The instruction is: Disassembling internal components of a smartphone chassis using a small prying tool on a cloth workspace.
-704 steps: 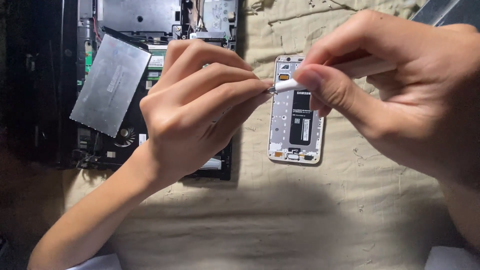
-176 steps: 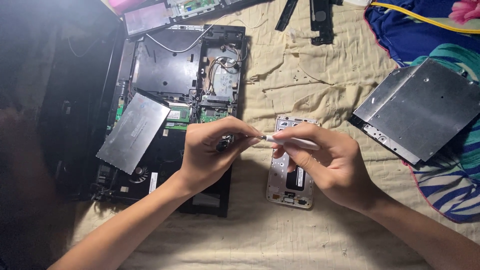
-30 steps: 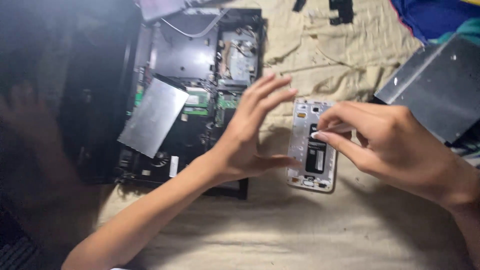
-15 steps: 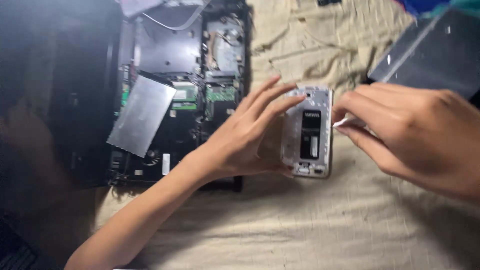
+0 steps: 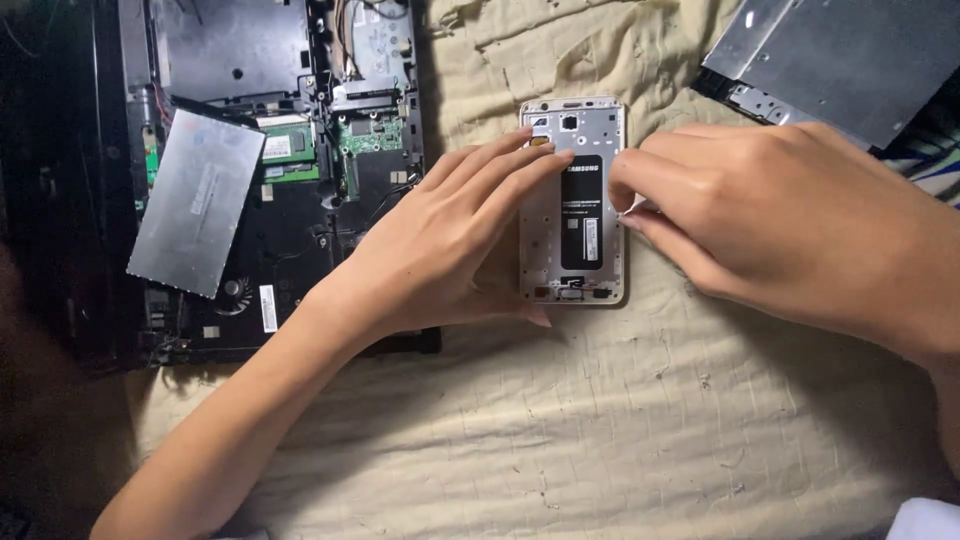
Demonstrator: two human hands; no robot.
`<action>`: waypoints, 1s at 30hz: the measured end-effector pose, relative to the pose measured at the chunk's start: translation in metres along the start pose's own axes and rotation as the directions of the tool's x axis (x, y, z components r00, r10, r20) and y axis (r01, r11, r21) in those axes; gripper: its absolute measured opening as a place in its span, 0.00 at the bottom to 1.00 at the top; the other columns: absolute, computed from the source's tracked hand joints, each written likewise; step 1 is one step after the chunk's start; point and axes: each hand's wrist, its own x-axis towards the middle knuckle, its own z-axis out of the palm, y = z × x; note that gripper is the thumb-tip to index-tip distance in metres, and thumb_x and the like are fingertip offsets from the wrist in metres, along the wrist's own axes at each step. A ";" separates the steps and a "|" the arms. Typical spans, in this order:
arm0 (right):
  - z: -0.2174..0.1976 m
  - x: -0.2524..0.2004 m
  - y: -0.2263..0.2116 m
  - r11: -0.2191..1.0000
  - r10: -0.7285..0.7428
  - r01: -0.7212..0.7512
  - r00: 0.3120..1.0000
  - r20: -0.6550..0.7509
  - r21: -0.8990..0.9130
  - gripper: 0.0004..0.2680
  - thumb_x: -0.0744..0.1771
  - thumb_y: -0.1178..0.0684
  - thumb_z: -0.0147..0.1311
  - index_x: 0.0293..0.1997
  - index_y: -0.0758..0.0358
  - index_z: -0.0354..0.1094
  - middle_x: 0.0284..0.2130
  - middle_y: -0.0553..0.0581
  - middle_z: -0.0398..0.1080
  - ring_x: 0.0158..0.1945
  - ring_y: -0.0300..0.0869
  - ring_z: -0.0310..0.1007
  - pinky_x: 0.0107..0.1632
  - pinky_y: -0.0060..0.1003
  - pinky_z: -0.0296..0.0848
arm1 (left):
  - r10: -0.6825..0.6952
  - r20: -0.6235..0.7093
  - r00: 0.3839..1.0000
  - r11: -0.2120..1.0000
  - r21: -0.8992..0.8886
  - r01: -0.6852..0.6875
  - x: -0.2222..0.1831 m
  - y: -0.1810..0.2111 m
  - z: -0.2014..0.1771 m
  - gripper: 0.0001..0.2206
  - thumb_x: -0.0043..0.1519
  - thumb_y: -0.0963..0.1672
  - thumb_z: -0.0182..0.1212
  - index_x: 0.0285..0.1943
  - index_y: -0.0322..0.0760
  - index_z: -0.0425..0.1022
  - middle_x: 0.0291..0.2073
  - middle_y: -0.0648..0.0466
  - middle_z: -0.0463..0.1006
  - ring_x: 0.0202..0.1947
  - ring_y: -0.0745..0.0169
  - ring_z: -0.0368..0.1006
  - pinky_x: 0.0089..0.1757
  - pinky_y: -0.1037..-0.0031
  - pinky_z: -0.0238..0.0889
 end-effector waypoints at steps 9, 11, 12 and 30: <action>0.005 0.001 0.001 1.000 -0.002 0.002 1.000 0.019 0.005 0.03 0.68 0.50 0.52 0.42 0.50 0.67 0.31 0.44 0.73 0.26 0.40 0.74 0.30 0.39 0.74 | -0.009 -0.011 1.000 1.000 -0.012 0.009 -0.003 -0.001 0.000 0.59 0.45 0.62 0.85 0.77 0.34 0.51 0.71 0.43 0.65 0.75 0.42 0.58 0.70 0.53 0.55; 0.005 0.000 0.001 0.999 -0.005 0.004 1.000 0.028 0.040 0.03 0.67 0.50 0.53 0.42 0.49 0.67 0.31 0.43 0.73 0.25 0.40 0.74 0.30 0.40 0.73 | -0.022 -0.009 1.000 1.000 -0.020 0.022 -0.003 -0.001 0.001 0.59 0.44 0.61 0.87 0.77 0.35 0.51 0.73 0.43 0.64 0.76 0.41 0.56 0.71 0.52 0.54; 0.005 -0.001 0.000 0.999 -0.011 0.008 0.998 0.057 0.052 0.03 0.66 0.50 0.53 0.41 0.49 0.68 0.29 0.43 0.74 0.23 0.40 0.74 0.27 0.39 0.73 | -0.020 -0.008 1.000 1.000 -0.023 0.020 -0.002 -0.001 0.001 0.59 0.43 0.61 0.87 0.77 0.35 0.51 0.73 0.43 0.64 0.76 0.41 0.56 0.71 0.52 0.54; 0.013 -0.005 -0.002 0.997 -0.071 0.071 0.994 0.079 0.010 0.02 0.67 0.51 0.52 0.39 0.52 0.68 0.28 0.44 0.73 0.26 0.38 0.74 0.26 0.36 0.74 | -0.028 0.015 0.999 1.000 -0.002 0.028 -0.003 -0.002 0.003 0.60 0.44 0.62 0.87 0.78 0.37 0.51 0.73 0.42 0.62 0.77 0.41 0.55 0.73 0.51 0.52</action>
